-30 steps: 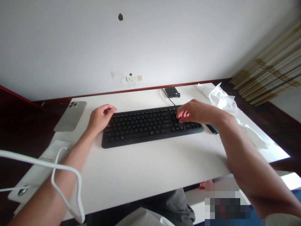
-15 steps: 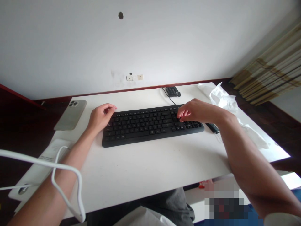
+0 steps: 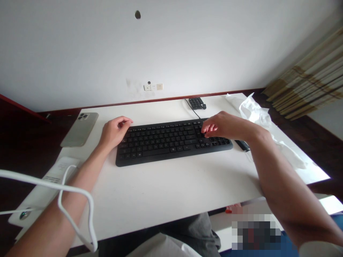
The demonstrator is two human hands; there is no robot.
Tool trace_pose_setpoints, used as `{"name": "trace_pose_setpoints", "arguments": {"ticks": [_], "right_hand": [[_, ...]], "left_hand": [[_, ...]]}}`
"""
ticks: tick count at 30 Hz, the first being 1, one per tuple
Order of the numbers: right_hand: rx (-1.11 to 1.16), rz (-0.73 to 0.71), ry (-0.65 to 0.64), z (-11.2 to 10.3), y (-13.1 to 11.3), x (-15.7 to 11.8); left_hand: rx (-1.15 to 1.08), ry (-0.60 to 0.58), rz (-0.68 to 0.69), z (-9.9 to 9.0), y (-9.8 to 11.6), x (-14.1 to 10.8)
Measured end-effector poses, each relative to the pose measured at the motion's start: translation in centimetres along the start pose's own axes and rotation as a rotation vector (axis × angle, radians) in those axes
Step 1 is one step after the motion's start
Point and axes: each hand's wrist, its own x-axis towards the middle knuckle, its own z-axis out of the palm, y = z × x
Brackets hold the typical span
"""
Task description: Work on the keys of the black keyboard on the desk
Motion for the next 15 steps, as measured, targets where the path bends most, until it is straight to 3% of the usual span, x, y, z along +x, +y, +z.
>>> {"name": "trace_pose_setpoints", "arguments": {"ticks": [15], "right_hand": [[0.0,0.073,0.025,0.54,0.5,0.95]], "left_hand": [[-0.018,0.005,0.007,0.04,0.02,-0.05]]}}
